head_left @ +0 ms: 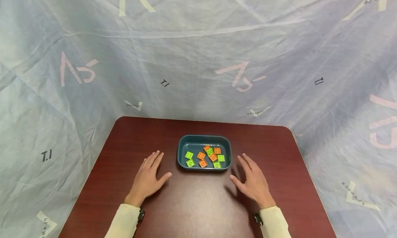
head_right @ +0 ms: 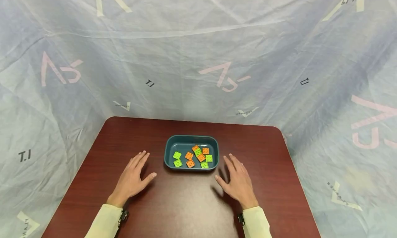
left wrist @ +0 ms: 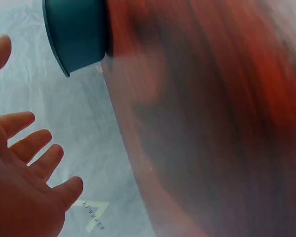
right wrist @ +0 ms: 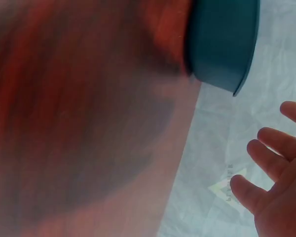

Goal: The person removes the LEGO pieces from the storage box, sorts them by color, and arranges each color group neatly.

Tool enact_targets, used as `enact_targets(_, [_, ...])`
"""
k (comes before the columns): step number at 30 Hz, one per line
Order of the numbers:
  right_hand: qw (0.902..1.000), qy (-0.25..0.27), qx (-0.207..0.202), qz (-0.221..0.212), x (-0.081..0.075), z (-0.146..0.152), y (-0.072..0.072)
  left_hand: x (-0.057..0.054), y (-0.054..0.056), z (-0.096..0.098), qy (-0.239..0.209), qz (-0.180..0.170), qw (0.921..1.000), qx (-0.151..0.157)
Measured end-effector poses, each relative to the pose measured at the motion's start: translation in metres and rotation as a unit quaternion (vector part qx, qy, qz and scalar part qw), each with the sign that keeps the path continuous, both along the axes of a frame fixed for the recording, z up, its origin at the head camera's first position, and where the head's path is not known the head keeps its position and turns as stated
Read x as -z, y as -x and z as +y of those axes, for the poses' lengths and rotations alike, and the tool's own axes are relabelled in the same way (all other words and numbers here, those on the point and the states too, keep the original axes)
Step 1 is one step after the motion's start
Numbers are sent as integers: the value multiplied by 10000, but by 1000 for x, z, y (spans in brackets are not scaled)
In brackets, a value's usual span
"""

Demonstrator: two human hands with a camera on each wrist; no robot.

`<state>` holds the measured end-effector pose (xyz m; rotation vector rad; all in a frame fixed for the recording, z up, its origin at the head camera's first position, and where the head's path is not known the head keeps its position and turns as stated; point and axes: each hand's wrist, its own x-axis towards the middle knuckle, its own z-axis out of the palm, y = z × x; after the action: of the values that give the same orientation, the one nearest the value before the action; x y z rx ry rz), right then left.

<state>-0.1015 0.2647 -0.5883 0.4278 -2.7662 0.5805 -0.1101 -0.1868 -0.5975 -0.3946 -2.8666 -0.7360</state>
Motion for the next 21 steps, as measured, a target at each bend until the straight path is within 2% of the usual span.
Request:
enact_targets(7, [9991,395,-16,-138,-6,-10,8,1,3,13,-943,-274,9952,18])
enact_targets(12, [9983,559,-85,-104,-10,-19,16,2,9,22,-1513,-248,9881,105])
enact_targets(17, [9973,706,-182,-32,-15,-30,24,6,15,29,-2245,-403,9735,157])
enact_targets(21, [9968,776,-180,-26,-17,-37,31,11,17,33,-2751,-723,9587,64])
